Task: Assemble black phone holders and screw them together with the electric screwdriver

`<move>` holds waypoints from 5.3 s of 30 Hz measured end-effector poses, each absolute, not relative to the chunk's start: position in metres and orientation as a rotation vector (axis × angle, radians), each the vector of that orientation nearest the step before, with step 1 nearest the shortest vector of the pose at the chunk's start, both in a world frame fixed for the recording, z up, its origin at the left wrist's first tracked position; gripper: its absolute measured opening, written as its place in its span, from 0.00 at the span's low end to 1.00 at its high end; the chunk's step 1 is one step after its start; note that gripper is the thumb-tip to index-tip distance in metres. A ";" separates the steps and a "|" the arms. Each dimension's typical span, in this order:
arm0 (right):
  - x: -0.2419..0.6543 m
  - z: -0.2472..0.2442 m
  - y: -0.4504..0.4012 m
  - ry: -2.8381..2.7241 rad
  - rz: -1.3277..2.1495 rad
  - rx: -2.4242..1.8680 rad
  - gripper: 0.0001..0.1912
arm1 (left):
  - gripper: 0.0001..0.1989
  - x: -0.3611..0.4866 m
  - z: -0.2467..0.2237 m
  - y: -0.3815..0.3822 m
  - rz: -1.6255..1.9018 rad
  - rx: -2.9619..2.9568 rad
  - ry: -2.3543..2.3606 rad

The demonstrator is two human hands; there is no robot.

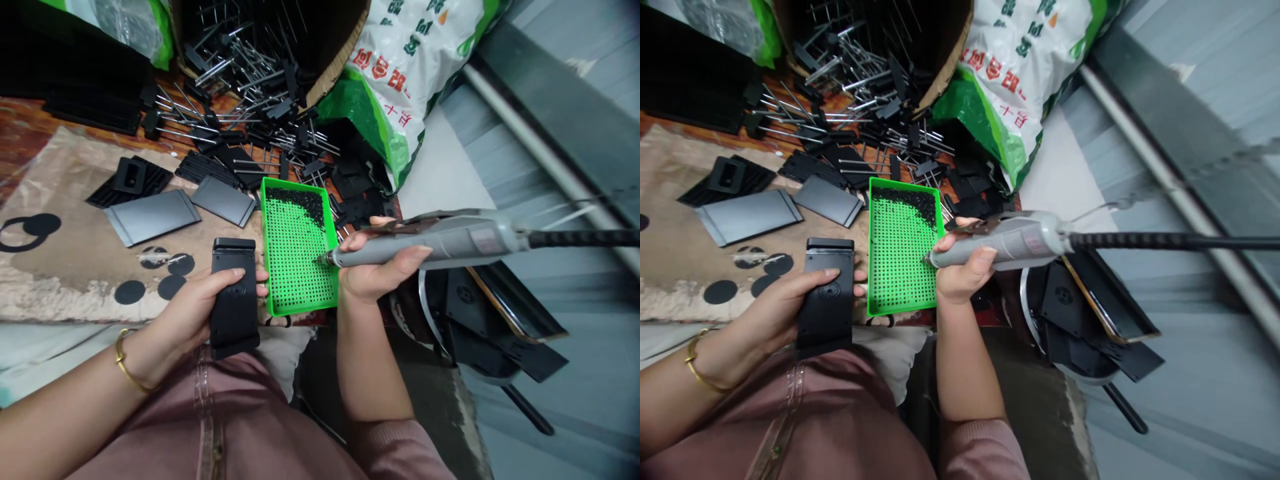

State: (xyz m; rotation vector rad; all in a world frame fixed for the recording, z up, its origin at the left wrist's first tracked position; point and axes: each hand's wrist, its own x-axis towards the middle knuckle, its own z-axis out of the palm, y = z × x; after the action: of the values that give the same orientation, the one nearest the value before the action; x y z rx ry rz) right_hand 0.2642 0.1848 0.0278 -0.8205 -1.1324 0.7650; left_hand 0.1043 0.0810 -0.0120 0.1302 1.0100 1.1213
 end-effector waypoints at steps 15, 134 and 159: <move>0.178 0.063 0.153 -1.285 1.014 -0.545 0.31 | 0.09 0.111 -0.018 0.081 1.171 0.070 0.878; 0.217 0.038 0.142 -1.334 1.137 -0.436 0.26 | 0.13 0.109 -0.014 0.095 1.343 0.078 0.973; 0.215 0.031 0.139 -1.342 1.212 -0.390 0.26 | 0.09 0.111 -0.011 0.094 1.352 0.042 0.963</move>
State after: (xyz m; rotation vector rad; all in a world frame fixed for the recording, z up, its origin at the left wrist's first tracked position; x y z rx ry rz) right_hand 0.2148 0.1386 0.0309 -0.3898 -1.3418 1.2120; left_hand 0.1107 0.0940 -0.0108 0.0423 0.9629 1.3517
